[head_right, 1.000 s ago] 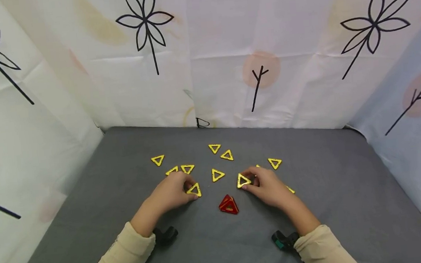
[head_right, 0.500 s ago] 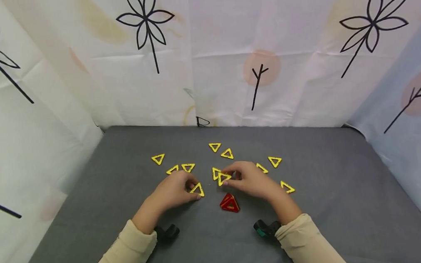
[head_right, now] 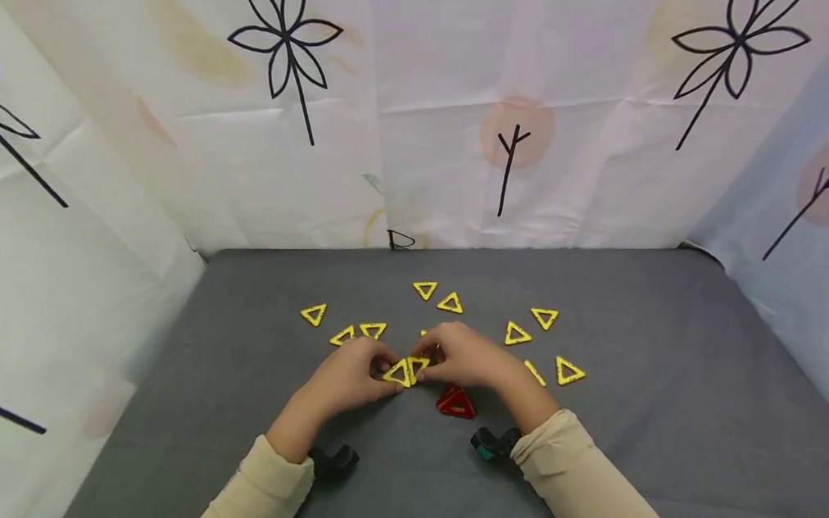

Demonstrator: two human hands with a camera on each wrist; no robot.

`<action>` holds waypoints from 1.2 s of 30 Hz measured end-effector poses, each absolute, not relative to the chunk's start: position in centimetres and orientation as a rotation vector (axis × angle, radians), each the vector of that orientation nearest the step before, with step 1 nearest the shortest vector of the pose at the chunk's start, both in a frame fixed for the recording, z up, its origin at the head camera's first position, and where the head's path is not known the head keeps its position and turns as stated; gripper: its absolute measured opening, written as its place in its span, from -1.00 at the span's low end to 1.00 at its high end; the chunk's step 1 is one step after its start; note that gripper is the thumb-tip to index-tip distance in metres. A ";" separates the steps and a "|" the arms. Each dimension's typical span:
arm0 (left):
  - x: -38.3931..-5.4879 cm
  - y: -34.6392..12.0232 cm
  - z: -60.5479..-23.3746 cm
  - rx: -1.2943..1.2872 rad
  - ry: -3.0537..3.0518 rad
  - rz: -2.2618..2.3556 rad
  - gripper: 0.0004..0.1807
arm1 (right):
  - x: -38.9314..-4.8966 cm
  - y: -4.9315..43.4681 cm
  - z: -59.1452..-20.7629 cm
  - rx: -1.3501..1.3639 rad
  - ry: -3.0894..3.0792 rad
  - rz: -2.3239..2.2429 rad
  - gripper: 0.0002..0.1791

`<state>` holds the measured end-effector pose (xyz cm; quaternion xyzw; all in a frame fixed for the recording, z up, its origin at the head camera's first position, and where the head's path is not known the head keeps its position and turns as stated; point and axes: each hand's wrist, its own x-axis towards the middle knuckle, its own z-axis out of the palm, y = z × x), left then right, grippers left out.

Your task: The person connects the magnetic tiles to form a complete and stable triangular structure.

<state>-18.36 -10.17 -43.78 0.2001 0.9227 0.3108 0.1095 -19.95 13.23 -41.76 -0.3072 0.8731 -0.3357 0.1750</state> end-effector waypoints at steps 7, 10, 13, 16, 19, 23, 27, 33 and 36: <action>-18.5 -10.0 -44.2 0.600 2.717 0.937 -0.72 | -21.0 14.2 -43.1 -0.875 2.362 -1.074 -0.64; -18.6 -10.0 -44.3 0.623 2.699 0.953 -0.71 | -21.6 14.9 -44.0 -0.875 2.230 -1.222 -0.62; -18.5 -9.9 -44.5 0.641 2.691 0.960 -0.69 | -22.1 15.7 -44.7 -0.865 2.089 -1.354 -0.62; -18.4 -9.8 -44.7 0.649 2.697 0.959 -0.68 | -22.3 16.2 -45.0 -0.839 1.998 -1.417 -0.61; -18.5 -9.6 -44.7 0.643 2.702 0.965 -0.66 | -22.5 16.3 -45.0 -0.802 1.979 -1.444 -0.62; -18.7 -9.7 -44.6 0.650 2.682 0.997 -0.61 | -22.6 16.3 -45.0 -0.745 2.010 -1.462 -0.65; -18.9 -10.2 -44.5 0.660 2.651 1.054 -0.58 | -22.5 16.2 -45.1 -0.701 2.026 -1.471 -0.68; -19.8 -12.4 -44.0 0.574 2.677 1.120 -0.59 | -22.3 16.3 -45.2 -0.676 2.004 -1.476 -0.71; -20.5 -13.9 -43.5 0.482 2.744 1.149 -0.64 | -22.4 16.3 -45.1 -0.659 2.009 -1.482 -0.71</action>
